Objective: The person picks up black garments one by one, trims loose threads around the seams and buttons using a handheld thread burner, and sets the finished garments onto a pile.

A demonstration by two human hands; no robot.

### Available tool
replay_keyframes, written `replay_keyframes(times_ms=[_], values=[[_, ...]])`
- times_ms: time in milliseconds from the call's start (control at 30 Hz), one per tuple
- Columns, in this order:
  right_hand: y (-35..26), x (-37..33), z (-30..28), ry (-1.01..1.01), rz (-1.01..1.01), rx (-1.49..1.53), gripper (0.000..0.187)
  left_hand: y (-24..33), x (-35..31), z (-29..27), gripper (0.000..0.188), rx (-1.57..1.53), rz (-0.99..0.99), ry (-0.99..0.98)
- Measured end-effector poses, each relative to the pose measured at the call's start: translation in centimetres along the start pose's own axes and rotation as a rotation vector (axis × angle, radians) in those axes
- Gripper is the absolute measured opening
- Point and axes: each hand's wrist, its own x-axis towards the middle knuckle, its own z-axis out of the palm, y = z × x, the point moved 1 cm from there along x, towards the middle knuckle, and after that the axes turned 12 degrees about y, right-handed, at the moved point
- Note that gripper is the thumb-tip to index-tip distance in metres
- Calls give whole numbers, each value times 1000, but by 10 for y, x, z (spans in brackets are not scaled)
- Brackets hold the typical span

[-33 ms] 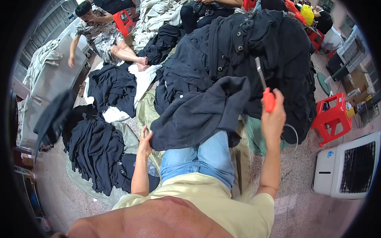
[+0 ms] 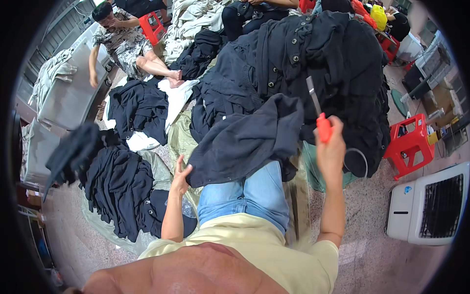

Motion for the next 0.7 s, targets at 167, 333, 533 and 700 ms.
replay_keyframes(times_ms=[167,333,533,700], values=[[14,-94,24,-609,-268,335,46,-106,42,-67,32,528,-66,-99],[-24,-114,13,-918,-160,148,55,-113,23,-50,30,360,-286,27],[-23,-106,29,-614,-236,252,32,-60,8,-16,46,33,-125,54],[-39,-114,39,-836,-61,239,25,-30,18,-46,48,-264,-59,-42]])
